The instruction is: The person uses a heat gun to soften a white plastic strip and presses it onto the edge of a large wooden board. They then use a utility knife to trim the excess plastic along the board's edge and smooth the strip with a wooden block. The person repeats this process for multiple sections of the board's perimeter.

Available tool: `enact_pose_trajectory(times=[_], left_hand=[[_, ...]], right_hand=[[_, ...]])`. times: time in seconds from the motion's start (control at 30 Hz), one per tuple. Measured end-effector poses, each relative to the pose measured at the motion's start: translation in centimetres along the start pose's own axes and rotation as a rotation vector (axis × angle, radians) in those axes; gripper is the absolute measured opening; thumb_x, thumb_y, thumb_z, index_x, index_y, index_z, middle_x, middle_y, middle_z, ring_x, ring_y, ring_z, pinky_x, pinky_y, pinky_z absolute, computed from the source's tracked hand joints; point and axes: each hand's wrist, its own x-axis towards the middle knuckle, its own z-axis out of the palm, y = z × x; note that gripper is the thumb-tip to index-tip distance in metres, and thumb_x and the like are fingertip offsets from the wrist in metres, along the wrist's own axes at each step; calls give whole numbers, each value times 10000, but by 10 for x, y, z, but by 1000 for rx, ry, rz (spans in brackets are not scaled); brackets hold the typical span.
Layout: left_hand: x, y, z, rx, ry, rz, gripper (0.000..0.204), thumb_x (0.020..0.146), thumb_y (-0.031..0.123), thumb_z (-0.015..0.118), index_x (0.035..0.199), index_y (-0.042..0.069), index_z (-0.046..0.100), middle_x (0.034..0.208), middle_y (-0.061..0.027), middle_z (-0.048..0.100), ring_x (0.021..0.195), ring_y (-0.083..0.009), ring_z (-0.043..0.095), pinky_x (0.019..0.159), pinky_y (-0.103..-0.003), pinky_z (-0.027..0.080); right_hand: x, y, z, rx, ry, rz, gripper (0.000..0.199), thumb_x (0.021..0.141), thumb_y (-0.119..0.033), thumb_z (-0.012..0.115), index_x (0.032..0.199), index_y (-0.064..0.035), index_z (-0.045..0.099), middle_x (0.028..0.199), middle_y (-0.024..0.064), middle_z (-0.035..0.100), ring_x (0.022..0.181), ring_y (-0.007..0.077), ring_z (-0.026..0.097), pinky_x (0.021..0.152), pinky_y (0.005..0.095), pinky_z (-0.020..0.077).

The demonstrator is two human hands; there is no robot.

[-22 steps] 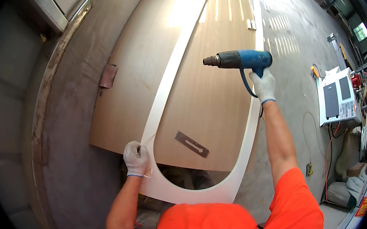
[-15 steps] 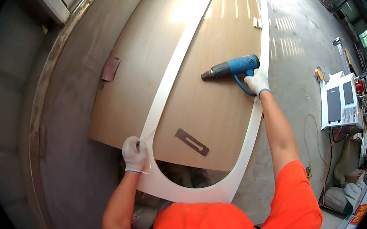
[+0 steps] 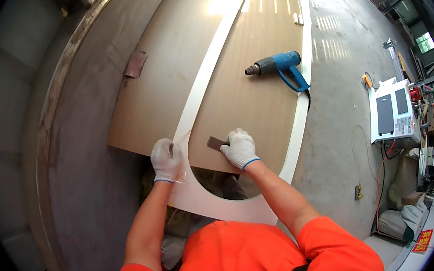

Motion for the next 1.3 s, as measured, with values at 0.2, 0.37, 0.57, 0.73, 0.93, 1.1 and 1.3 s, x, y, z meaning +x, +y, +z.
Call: enact_pose_trajectory(times=[0.2,0.37,0.57,0.73,0.93,1.1,1.3], left_hand=[[-2,-3,-3,0,33,110,159,843,167,746,838,86,609,933,-108,642,926,-352,639,843,-491,510],[-3,-4,-3,-22,53,183,148,831,184,752,852,91,639,994,-110,669,959,-358,647,880,-494,513],[-10,-8,-2,-4,38,126,192,855,244,762,942,91,685,1075,-112,696,1015,-354,661,918,-506,514],[-13,18,15,344,-68,-203,488,927,437,713,1269,92,669,1205,-135,676,1127,-351,639,966,-522,494],[-7,15,20,348,-152,-238,445,896,450,720,1168,100,672,1152,-132,653,1118,-353,625,959,-511,495],[-6,14,18,330,-195,-221,496,845,506,756,1100,91,662,1120,-138,632,1120,-366,611,954,-511,496],[-4,18,10,320,-217,-179,533,729,426,806,1116,105,629,1131,-126,614,1137,-353,594,957,-512,497]], right_hand=[[-22,-34,12,540,5,171,341,927,-229,766,1208,-42,719,1165,240,746,1112,404,712,961,468,566],[-12,-87,31,653,86,166,459,994,-303,671,1388,-69,685,1241,296,724,1187,414,706,1026,437,550],[-7,-123,29,219,108,160,352,1008,-437,626,1247,-195,716,1020,249,739,989,433,732,870,534,580],[7,-122,36,120,117,123,332,1027,-459,603,1191,-182,683,961,250,727,859,449,749,786,562,595],[18,-117,42,82,145,141,343,1043,-460,583,1140,-140,657,939,259,726,837,456,751,766,571,601],[20,-115,43,101,212,145,274,1025,-418,609,1082,-162,688,889,244,737,830,449,738,752,574,588],[44,-103,39,94,236,129,278,1025,-415,614,1053,-152,698,894,245,740,839,451,737,758,569,590]])
